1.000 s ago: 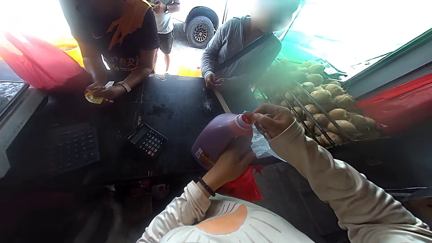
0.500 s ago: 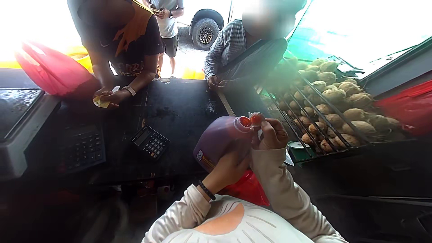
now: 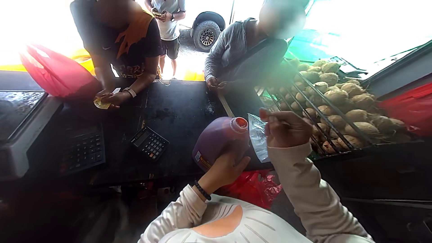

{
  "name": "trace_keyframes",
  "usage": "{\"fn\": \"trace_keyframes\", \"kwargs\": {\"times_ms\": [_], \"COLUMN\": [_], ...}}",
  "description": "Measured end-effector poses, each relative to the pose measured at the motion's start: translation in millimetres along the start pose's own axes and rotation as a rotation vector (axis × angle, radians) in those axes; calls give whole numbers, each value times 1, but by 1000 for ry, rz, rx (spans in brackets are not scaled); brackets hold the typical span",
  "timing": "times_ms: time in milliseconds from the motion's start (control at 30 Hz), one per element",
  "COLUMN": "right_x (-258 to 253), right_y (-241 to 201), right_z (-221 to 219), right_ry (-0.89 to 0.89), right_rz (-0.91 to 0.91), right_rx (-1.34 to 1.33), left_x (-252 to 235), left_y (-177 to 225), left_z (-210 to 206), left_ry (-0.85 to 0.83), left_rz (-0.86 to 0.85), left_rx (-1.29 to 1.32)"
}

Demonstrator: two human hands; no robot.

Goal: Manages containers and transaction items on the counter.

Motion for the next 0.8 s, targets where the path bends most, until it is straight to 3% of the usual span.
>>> {"fn": "trace_keyframes", "kwargs": {"times_ms": [133,400,800], "right_x": [-9,-6,-2], "right_y": [-19,-37,-46], "right_z": [-22,-52,-65], "right_ry": [-147,-423,-659], "right_rz": [190,518,660], "right_rx": [335,624,696], "left_x": [0,3,2], "left_y": [1,2,3], "left_z": [1,2,2], "left_ry": [13,29,40], "left_rz": [-13,-6,2], "left_rx": [-5,-15,-20]}}
Point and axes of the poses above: each hand's wrist, its own x-axis away from the middle knuckle, its own z-axis out of the back of the hand, y = z × x, the point moved 10 cm from there along -x, towards the middle knuckle, and after that the axes turned 12 degrees about -y, right-handed, at the moved point
